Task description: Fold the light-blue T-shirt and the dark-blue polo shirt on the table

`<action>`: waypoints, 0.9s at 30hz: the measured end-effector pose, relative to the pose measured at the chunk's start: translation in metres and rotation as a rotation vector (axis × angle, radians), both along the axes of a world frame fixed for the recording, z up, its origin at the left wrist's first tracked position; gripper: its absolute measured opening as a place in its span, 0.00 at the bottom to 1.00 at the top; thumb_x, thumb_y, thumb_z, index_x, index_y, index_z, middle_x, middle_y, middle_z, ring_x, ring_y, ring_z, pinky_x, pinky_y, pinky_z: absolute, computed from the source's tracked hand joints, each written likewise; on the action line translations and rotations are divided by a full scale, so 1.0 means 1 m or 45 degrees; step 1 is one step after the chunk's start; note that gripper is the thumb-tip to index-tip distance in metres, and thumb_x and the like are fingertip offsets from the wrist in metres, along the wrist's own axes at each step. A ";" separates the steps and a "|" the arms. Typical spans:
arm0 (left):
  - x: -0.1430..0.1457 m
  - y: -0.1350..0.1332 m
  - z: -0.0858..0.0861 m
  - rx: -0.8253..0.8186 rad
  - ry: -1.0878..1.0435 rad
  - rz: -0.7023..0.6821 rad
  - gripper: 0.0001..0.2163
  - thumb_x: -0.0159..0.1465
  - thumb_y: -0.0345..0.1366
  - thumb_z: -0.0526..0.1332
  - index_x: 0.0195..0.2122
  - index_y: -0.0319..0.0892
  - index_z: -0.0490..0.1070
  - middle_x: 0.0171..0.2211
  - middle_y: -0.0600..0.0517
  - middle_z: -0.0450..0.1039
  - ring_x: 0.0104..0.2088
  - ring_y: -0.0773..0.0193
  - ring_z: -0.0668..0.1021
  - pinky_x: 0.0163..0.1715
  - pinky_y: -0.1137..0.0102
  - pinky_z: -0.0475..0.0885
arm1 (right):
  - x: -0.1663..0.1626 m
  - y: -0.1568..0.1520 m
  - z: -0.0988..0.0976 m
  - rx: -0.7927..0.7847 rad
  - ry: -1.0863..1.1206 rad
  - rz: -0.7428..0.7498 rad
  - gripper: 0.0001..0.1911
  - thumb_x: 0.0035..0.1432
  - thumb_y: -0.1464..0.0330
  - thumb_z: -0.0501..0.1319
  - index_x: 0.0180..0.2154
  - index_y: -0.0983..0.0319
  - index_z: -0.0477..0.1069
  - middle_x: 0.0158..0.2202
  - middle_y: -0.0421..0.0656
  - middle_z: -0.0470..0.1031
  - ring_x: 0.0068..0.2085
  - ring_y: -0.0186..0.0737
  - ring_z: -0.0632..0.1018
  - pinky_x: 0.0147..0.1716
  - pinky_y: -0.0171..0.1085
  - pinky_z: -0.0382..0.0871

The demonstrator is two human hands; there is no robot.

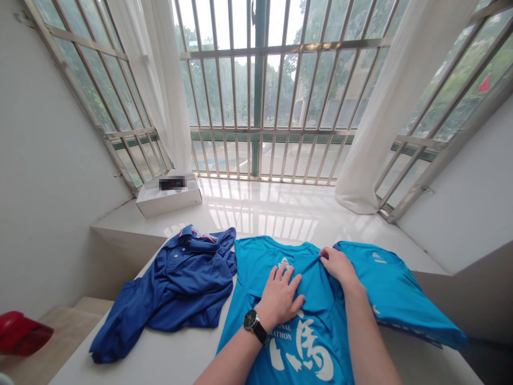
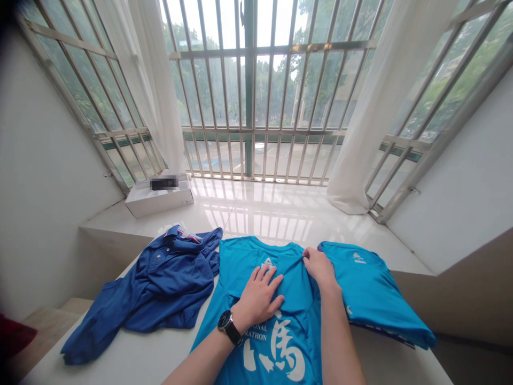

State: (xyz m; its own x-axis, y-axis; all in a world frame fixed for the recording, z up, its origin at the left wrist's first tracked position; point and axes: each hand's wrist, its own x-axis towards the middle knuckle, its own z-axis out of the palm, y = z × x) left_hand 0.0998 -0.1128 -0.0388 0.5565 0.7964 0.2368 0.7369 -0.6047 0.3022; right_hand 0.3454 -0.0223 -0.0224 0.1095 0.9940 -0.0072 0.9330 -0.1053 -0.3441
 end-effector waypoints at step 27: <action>0.037 0.091 -0.002 -0.020 -0.135 0.083 0.11 0.67 0.33 0.58 0.50 0.46 0.71 0.46 0.48 0.75 0.50 0.53 0.72 0.51 0.59 0.65 | -0.006 -0.019 0.046 -0.181 0.052 0.101 0.16 0.64 0.71 0.52 0.40 0.64 0.79 0.43 0.51 0.81 0.46 0.47 0.79 0.43 0.35 0.66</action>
State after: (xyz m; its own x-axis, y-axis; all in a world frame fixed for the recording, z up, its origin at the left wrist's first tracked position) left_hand 0.1365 -0.0220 -0.0413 0.4757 0.8342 0.2790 0.7378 -0.5511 0.3898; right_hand 0.3391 -0.0416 0.0233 0.0275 0.9881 -0.1512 0.9260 -0.0822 -0.3685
